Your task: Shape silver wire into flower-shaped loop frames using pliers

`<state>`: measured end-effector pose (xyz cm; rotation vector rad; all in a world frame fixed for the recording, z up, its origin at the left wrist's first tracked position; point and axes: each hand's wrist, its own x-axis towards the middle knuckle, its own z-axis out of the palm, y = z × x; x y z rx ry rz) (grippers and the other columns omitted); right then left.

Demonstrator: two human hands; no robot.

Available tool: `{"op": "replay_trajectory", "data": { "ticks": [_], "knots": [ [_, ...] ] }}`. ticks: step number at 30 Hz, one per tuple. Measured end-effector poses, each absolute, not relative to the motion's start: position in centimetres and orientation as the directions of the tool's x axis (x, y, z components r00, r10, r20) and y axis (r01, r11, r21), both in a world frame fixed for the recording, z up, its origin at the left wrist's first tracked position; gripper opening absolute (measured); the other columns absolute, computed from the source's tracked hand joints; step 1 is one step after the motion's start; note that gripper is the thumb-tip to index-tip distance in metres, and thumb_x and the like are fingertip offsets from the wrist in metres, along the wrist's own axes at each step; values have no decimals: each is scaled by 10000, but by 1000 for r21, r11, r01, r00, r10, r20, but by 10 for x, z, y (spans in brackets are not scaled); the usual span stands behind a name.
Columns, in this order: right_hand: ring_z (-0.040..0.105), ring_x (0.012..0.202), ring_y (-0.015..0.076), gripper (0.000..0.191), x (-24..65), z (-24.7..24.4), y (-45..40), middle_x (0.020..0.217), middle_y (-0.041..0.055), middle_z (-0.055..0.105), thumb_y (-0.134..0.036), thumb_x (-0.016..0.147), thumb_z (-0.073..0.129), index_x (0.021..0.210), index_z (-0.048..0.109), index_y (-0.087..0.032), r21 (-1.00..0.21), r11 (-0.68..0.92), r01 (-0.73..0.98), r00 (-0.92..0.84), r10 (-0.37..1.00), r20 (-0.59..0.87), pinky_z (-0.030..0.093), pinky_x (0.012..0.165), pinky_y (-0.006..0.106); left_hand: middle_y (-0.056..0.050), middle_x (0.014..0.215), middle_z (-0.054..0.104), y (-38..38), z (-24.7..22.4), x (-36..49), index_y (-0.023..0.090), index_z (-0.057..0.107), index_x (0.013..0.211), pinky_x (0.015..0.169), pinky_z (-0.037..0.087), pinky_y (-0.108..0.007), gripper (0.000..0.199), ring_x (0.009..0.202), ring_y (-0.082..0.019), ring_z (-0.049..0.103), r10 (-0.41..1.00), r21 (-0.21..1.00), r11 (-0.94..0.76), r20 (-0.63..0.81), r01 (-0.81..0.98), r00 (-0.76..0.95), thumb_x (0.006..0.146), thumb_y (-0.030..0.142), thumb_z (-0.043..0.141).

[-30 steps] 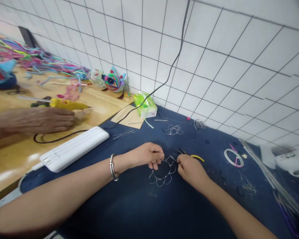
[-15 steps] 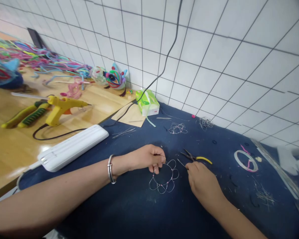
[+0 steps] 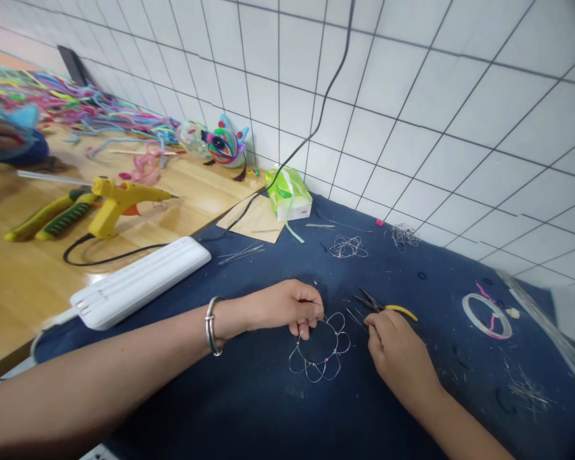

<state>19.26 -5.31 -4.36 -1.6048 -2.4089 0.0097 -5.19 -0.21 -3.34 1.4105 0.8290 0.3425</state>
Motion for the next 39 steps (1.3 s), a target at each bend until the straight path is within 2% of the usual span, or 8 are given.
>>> {"op": "replay_trajectory", "data": {
  "ticks": [6, 10, 13, 21, 26, 29, 32, 39],
  "knots": [
    [517, 789, 176, 161, 189, -38, -53, 799, 42, 547, -220, 881, 400, 791, 527, -179, -275, 433, 858, -357, 889, 287, 424, 756, 341, -25, 771, 596, -2, -34, -52, 144, 561, 822, 528, 452, -205, 179, 627, -114, 618, 657, 954, 183, -299, 238, 692, 827, 301, 475],
    [535, 752, 150, 124, 191, -38, -57, 789, 28, 569, -208, 883, 417, 886, 538, -182, -373, 496, 784, -351, 850, 393, 426, 724, 294, -23, 778, 592, -4, -34, -51, 143, 561, 834, 546, 460, -209, 166, 639, -113, 620, 655, 960, 180, -278, 213, 703, 829, 288, 479],
    [559, 728, 141, 166, 189, -37, -61, 801, 23, 591, -201, 885, 412, 997, 534, -191, -429, 499, 753, -335, 851, 404, 435, 680, 265, -26, 780, 594, -6, -32, -49, 139, 564, 837, 548, 463, -208, 176, 638, -110, 618, 644, 962, 179, -273, 206, 715, 829, 296, 485],
    [561, 667, 129, 185, 180, -31, -71, 772, -1, 595, -303, 872, 435, 977, 559, -216, -592, 326, 737, -247, 945, 213, 433, 643, 244, -23, 777, 594, -10, -29, -48, 142, 571, 845, 547, 471, -215, 205, 644, -117, 622, 643, 967, 174, -256, 189, 721, 832, 329, 487],
    [500, 553, 107, 219, 175, -32, -74, 627, -38, 515, -354, 839, 487, 994, 565, -219, -659, 281, 697, -272, 955, 120, 407, 569, 221, -24, 787, 600, -13, -29, -47, 149, 572, 845, 548, 470, -217, 206, 639, -116, 622, 626, 966, 184, -257, 181, 737, 824, 340, 500],
    [492, 573, 100, 163, 171, -31, -76, 642, -31, 529, -325, 842, 475, 850, 588, -207, -671, 293, 681, -304, 947, 105, 387, 573, 212, -24, 786, 598, -16, -28, -45, 149, 571, 844, 548, 465, -216, 206, 635, -113, 619, 616, 965, 197, -260, 173, 744, 823, 342, 504],
    [463, 568, 96, 193, 168, -27, -76, 617, -33, 504, -292, 848, 452, 719, 558, -194, -670, 284, 686, -304, 948, 90, 364, 561, 207, -22, 782, 600, -18, -27, -45, 151, 573, 837, 561, 462, -219, 209, 642, -113, 617, 604, 965, 200, -257, 169, 754, 822, 348, 508],
    [427, 567, 102, 204, 167, -23, -77, 611, -36, 455, -310, 852, 435, 708, 518, -192, -699, 206, 684, -255, 966, 35, 348, 549, 211, -23, 781, 626, -15, -24, -50, 155, 595, 836, 605, 447, -213, 225, 680, -107, 605, 567, 972, 165, -231, 165, 791, 815, 369, 527]
  ]
}}
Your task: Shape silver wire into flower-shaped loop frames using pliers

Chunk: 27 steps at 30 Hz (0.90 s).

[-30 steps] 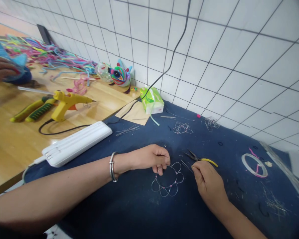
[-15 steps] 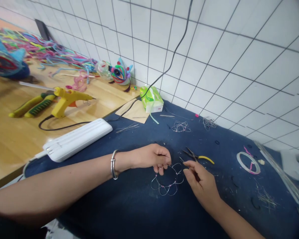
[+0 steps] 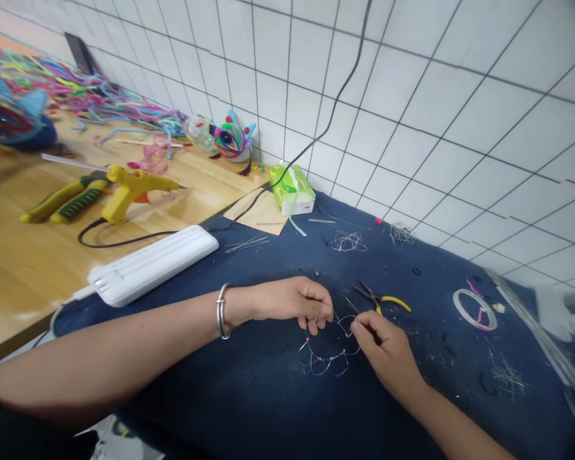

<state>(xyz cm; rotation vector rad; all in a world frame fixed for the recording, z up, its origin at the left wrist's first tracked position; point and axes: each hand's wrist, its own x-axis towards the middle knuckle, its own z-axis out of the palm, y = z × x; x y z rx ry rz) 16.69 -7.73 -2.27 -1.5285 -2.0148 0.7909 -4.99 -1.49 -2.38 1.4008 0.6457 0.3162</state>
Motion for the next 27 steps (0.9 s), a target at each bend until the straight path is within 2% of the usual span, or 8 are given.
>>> {"op": "replay_trajectory", "data": {
  "ticks": [6, 14, 27],
  "knots": [
    [420, 571, 109, 215, 168, -20, -77, 617, -29, 452, -322, 857, 424, 711, 514, -192, -725, 182, 664, -234, 972, 29, 353, 541, 213, -12, 695, 623, -13, -20, -53, 157, 606, 838, 614, 440, -224, 222, 626, -100, 594, 531, 973, 155, -229, 172, 816, 821, 365, 531],
    [423, 572, 104, 217, 169, -22, -75, 616, -41, 446, -347, 855, 443, 713, 513, -199, -718, 161, 677, -214, 977, 17, 349, 547, 205, -12, 691, 611, -12, -18, -56, 161, 598, 854, 608, 446, -232, 227, 626, -109, 593, 508, 971, 157, -237, 181, 828, 832, 371, 514],
    [442, 564, 105, 191, 170, -26, -74, 620, -38, 473, -335, 853, 449, 740, 524, -200, -695, 212, 687, -237, 970, 61, 362, 539, 204, -5, 656, 573, -13, -16, -58, 157, 597, 848, 580, 457, -228, 253, 565, -96, 555, 527, 960, 90, -273, 266, 805, 842, 380, 478]
  ]
}}
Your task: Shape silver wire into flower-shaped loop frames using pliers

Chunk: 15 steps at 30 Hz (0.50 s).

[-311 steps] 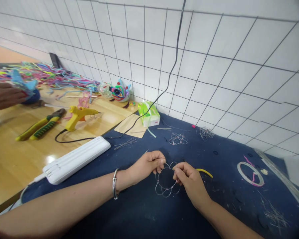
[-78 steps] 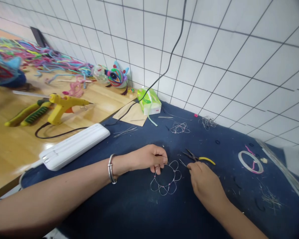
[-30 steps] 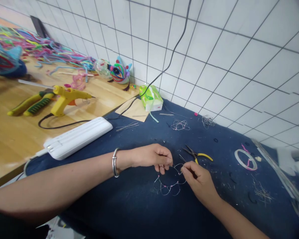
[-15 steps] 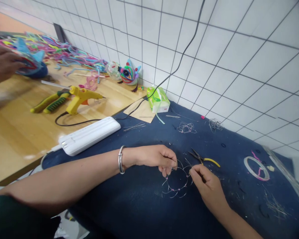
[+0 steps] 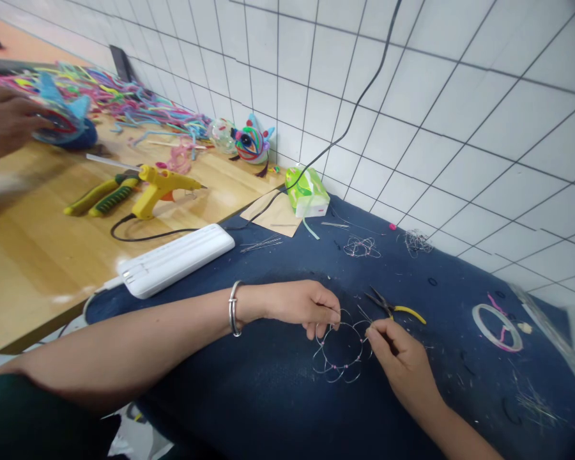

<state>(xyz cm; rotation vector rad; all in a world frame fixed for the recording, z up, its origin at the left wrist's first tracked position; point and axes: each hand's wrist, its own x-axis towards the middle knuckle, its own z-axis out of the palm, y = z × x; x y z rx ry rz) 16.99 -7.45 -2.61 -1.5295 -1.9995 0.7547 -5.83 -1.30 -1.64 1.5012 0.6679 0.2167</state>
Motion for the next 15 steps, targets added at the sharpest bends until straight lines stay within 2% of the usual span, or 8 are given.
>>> {"op": "replay_trajectory", "data": {
  "ticks": [5, 15],
  "knots": [
    [448, 552, 108, 196, 170, -26, -75, 614, -36, 486, -337, 851, 444, 740, 531, -201, -681, 229, 696, -242, 967, 77, 366, 530, 207, -5, 667, 584, -12, -18, -59, 163, 604, 852, 566, 445, -213, 260, 559, -93, 555, 550, 949, -4, -261, 316, 793, 847, 381, 461],
    [447, 548, 107, 200, 169, -26, -76, 610, -35, 477, -331, 853, 438, 725, 521, -202, -670, 253, 698, -262, 961, 90, 363, 535, 212, -6, 664, 584, -13, -15, -60, 157, 593, 811, 558, 435, -203, 261, 556, -89, 550, 554, 932, -88, -249, 353, 794, 860, 356, 431]
  ]
}}
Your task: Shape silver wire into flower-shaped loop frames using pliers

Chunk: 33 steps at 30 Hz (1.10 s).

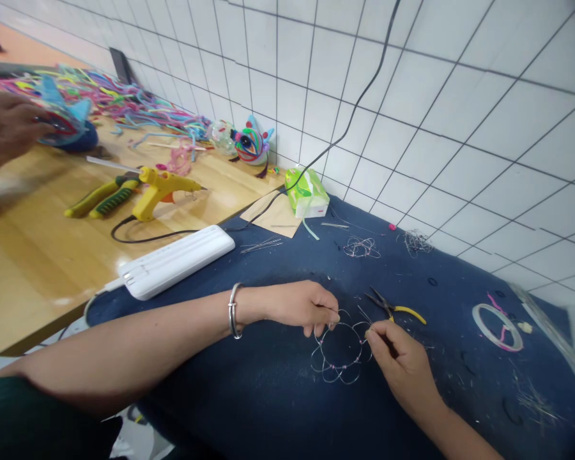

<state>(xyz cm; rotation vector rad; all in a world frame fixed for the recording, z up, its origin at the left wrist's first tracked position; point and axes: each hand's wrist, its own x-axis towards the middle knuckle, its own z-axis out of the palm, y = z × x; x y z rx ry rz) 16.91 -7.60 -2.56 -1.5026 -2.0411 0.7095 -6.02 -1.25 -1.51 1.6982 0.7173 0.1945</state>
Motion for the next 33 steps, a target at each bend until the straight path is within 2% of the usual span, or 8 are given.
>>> {"op": "replay_trajectory", "data": {
  "ticks": [33],
  "knots": [
    [420, 553, 101, 208, 172, -26, -74, 609, -36, 458, -336, 854, 443, 724, 529, -198, -716, 203, 668, -247, 968, 44, 341, 535, 209, -11, 711, 589, -13, -15, -57, 147, 565, 784, 580, 432, -214, 208, 612, -102, 568, 564, 915, -134, -246, 381, 788, 844, 282, 419]
  ]
}}
